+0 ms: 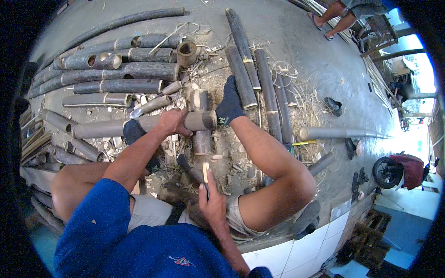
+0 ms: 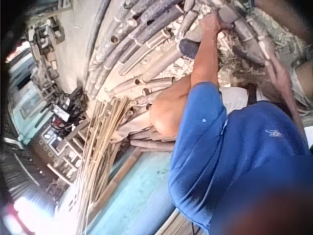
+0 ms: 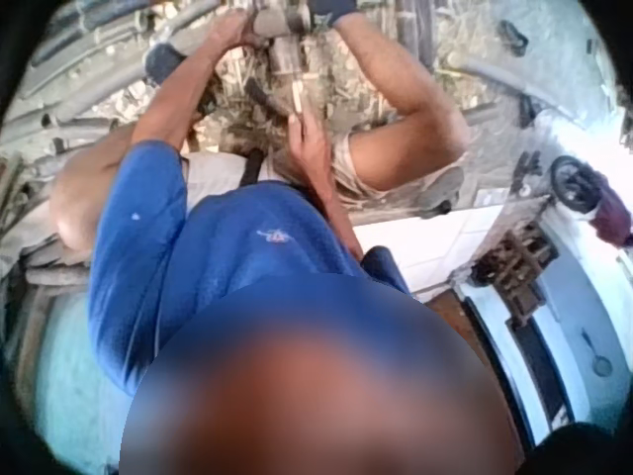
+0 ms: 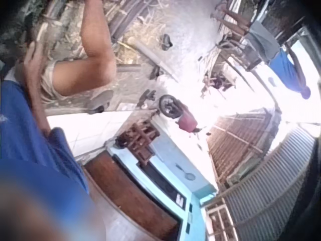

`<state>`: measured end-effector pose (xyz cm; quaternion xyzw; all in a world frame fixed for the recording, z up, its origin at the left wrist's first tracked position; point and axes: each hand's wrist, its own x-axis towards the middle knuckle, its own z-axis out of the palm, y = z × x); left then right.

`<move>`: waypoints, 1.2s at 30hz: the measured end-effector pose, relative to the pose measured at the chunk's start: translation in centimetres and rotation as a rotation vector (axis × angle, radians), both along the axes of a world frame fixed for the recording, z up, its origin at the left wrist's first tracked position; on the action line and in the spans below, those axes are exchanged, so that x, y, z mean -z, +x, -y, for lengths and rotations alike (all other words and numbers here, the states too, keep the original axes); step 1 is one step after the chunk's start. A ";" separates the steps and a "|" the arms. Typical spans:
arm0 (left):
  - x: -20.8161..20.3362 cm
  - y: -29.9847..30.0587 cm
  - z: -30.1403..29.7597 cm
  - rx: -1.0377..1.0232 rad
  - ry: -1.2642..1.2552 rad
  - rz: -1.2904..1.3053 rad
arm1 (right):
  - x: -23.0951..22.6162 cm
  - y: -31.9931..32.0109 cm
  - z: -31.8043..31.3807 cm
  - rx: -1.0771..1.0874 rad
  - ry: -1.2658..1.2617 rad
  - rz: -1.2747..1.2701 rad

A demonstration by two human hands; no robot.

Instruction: The person sits on the floor and uses a curved blade to shave and smooth the surface of a bamboo joint. They rotate the bamboo piece to work on different sides and occasionally inspect the cut surface.

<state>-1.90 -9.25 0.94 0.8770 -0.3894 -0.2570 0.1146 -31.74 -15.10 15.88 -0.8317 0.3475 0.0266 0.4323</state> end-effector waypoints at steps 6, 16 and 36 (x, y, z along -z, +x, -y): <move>0.3 -0.3 0.1 -0.037 0.010 0.050 | 0.7 4.0 1.5 -0.061 -0.053 0.235; 0.2 0.0 0.5 -0.060 0.007 0.029 | 1.5 1.3 0.9 -0.019 -0.007 0.057; 0.0 -0.3 0.2 -0.035 0.018 0.016 | 0.4 0.9 0.5 0.031 0.092 -0.032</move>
